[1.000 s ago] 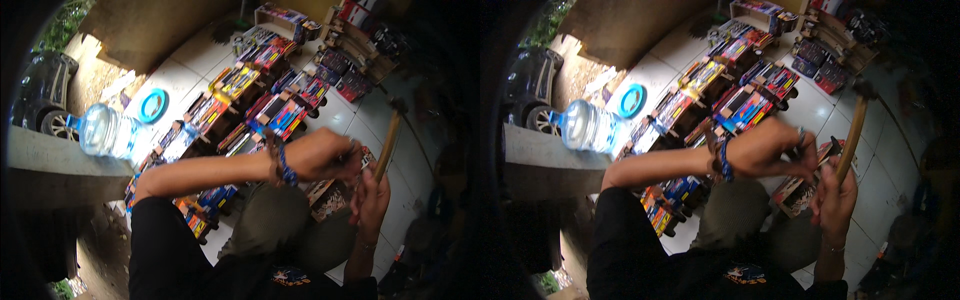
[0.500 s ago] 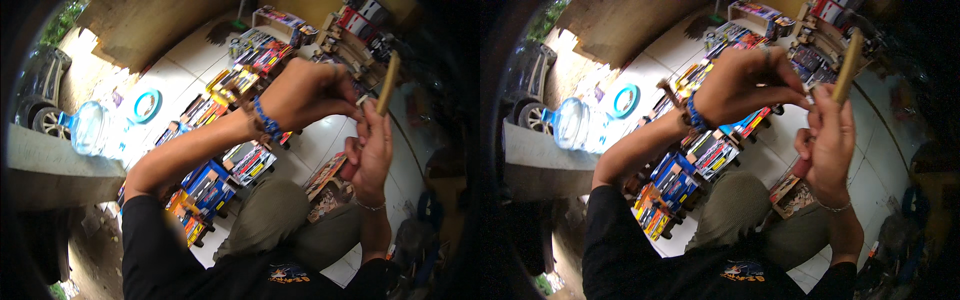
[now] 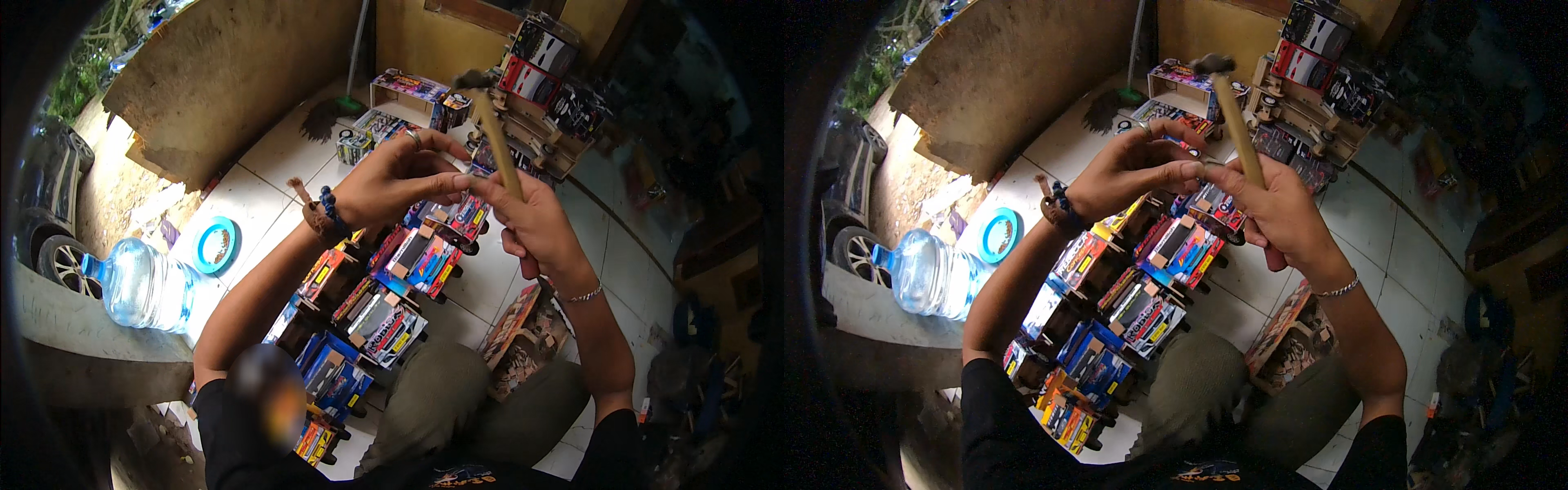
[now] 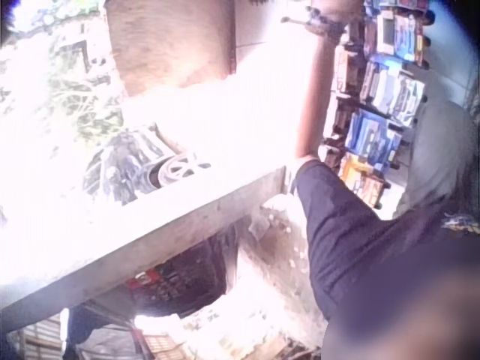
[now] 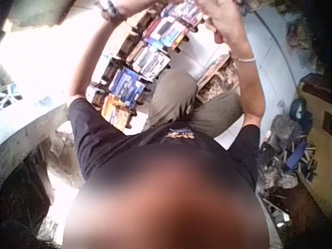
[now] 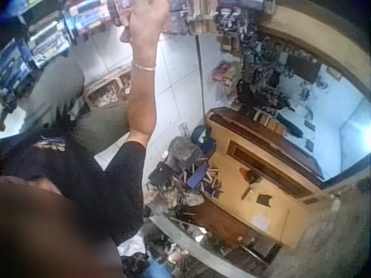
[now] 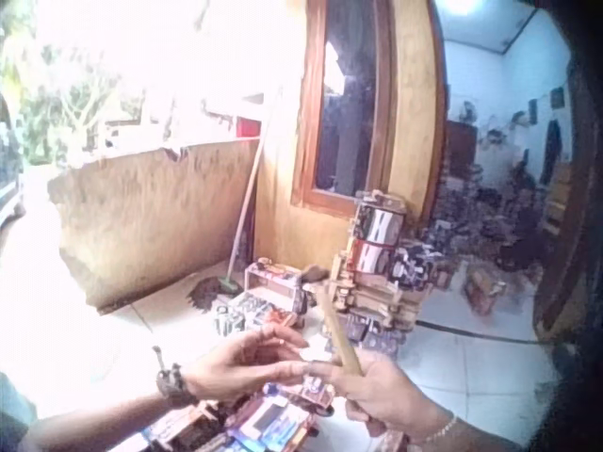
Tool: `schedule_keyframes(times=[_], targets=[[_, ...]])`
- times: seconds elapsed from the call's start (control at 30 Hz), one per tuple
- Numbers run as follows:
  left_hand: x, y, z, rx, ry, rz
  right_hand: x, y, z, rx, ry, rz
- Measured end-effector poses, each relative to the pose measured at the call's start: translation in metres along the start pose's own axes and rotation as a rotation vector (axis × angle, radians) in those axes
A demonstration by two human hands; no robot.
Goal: The person assembles small wooden toy trucks by hammering nails into the chassis and attaching wheels. They then use a staple gun to secure the cardboard packaging onto the wooden bodies. Finally, they apply glue to small wooden pieces.
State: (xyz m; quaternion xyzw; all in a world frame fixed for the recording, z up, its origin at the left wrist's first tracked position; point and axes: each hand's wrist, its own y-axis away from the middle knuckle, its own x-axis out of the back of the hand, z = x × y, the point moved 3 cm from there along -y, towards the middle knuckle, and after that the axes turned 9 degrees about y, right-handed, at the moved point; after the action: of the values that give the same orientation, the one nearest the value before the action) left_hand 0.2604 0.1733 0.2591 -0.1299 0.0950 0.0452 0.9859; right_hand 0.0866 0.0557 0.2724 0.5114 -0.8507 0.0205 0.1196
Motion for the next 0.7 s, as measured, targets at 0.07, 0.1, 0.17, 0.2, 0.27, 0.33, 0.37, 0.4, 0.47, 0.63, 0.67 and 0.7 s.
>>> schedule_keyframes(times=[0.07, 0.1, 0.17, 0.2, 0.27, 0.33, 0.37, 0.4, 0.47, 0.63, 0.67, 0.7], targets=[[0.011, -0.005, 0.000, 0.082, -0.022, -0.067, -0.003, -0.010, 0.002, -0.039, 0.062, -0.065], [0.016, -0.006, -0.002, 0.127, -0.036, -0.096, -0.006, -0.014, 0.004, -0.022, 0.080, -0.119], [0.026, -0.008, -0.006, 0.130, 0.007, -0.084, -0.012, -0.023, 0.011, -0.077, 0.034, -0.098], [0.031, -0.009, -0.008, 0.115, 0.028, -0.095, -0.014, -0.027, 0.016, -0.101, -0.024, -0.099], [0.042, -0.010, -0.017, 0.142, 0.069, -0.068, -0.020, -0.035, 0.024, -0.120, -0.114, -0.112], [0.050, -0.011, -0.033, 0.188, 0.139, -0.019, -0.023, -0.044, 0.031, -0.114, -0.168, -0.118], [0.056, -0.013, -0.039, 0.200, 0.170, -0.024, -0.026, -0.048, 0.035, -0.111, -0.133, -0.130], [0.060, -0.013, -0.045, 0.182, 0.225, -0.059, -0.030, -0.052, 0.038, -0.111, -0.101, -0.125], [0.072, -0.018, -0.057, 0.198, 0.288, -0.086, -0.033, -0.059, 0.041, -0.141, 0.005, -0.108], [0.135, -0.043, -0.069, 0.047, 0.185, 0.171, -0.024, -0.067, 0.039, -0.125, -0.042, 0.063], [0.147, -0.046, -0.074, 0.066, 0.144, 0.215, -0.020, -0.064, 0.040, -0.135, -0.032, 0.103], [0.157, -0.049, -0.080, 0.040, 0.124, 0.223, -0.016, -0.060, 0.043, -0.141, -0.011, 0.137]])
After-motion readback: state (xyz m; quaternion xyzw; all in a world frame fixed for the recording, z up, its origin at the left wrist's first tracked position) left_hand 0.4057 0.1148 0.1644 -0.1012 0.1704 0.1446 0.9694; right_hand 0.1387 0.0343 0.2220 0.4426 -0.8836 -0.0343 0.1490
